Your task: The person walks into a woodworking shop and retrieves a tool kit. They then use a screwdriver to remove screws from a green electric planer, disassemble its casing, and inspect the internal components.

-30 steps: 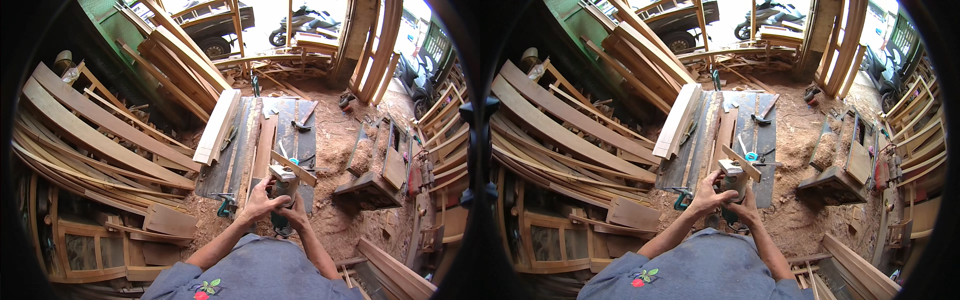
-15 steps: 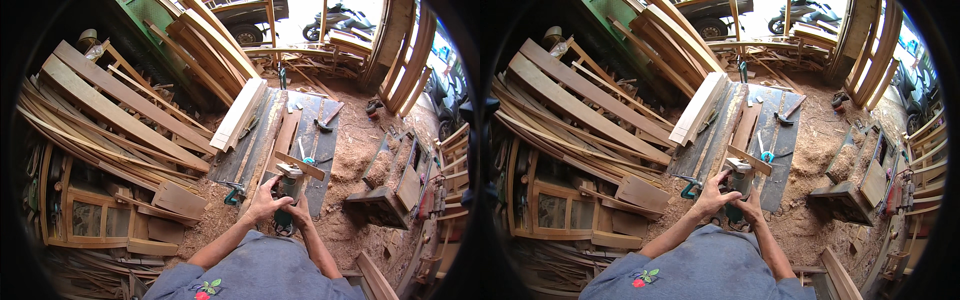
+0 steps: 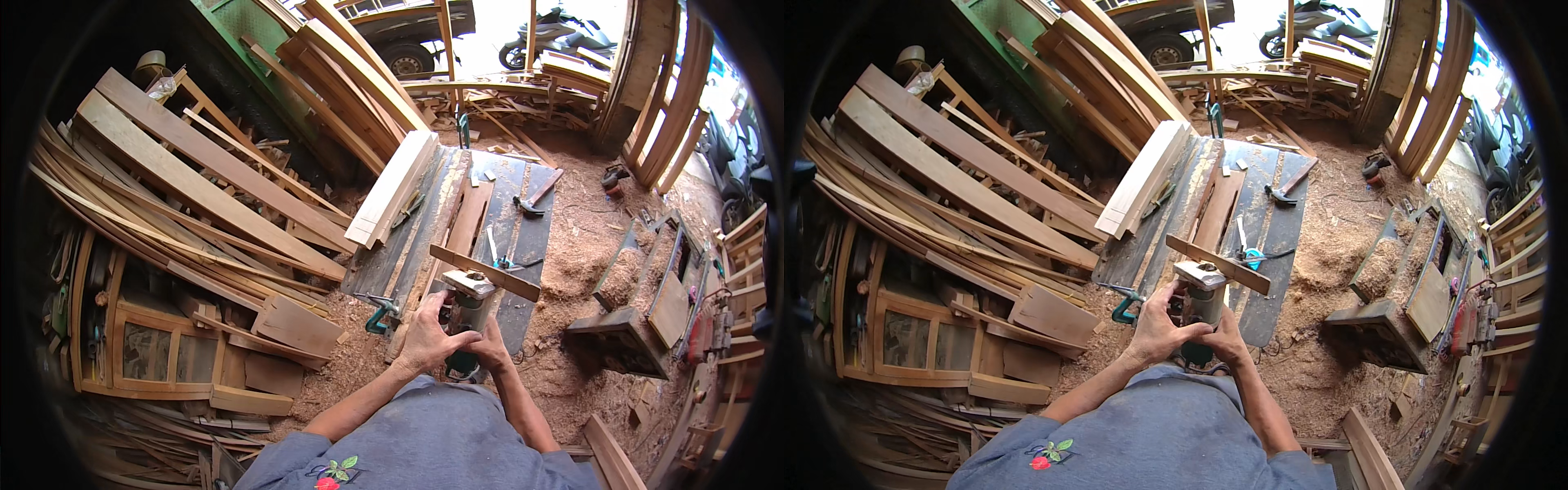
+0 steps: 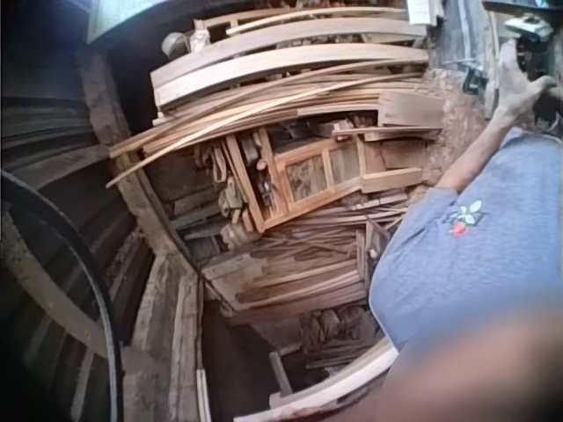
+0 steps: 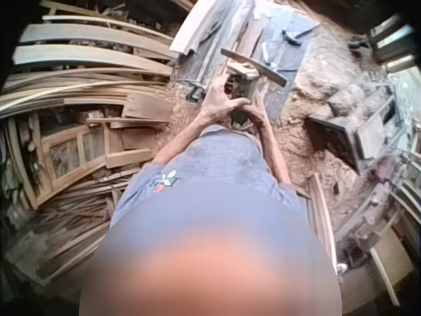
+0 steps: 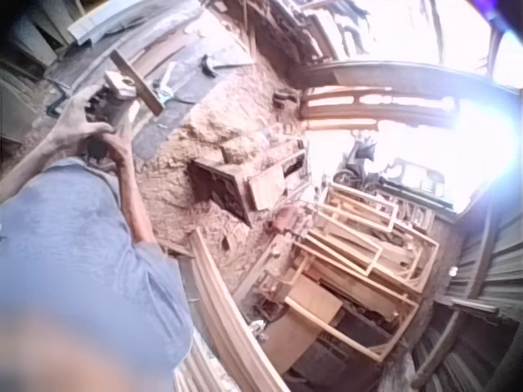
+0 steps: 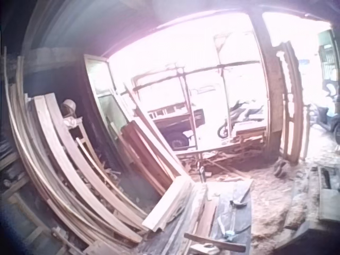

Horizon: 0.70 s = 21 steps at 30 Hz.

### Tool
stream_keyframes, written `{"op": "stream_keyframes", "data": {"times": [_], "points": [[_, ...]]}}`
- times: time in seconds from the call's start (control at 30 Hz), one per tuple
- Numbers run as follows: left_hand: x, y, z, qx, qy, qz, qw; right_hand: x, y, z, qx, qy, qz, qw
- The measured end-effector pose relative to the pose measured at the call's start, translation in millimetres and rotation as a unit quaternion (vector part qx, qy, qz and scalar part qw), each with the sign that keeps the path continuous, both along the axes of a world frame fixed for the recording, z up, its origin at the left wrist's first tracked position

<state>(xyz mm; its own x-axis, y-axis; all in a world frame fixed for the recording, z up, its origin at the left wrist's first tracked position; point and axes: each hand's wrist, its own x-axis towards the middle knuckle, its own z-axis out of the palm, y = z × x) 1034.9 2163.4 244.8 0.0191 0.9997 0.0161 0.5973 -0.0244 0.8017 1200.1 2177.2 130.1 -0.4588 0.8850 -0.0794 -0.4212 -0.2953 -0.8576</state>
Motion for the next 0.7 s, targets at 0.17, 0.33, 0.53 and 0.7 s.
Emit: {"op": "stream_keyframes", "data": {"times": [0.17,0.33,0.53,0.7], "points": [[3.6,9.7,15.1,0.011,0.021,-0.03,0.999,6.0,3.7,16.7,0.004,0.011,-0.012,1.0],[-1.7,20.4,11.2,0.035,0.001,-0.065,0.997,3.4,4.0,22.3,0.012,-0.016,-0.046,0.999],[-25.5,25.2,5.3,0.01,0.01,-0.105,0.994,-11.0,5.8,9.5,-0.024,-0.054,-0.073,0.996],[-85.0,15.8,8.0,0.031,-0.136,-0.037,0.99,-26.5,15.2,-15.3,-0.015,-0.128,-0.156,0.979]]}}
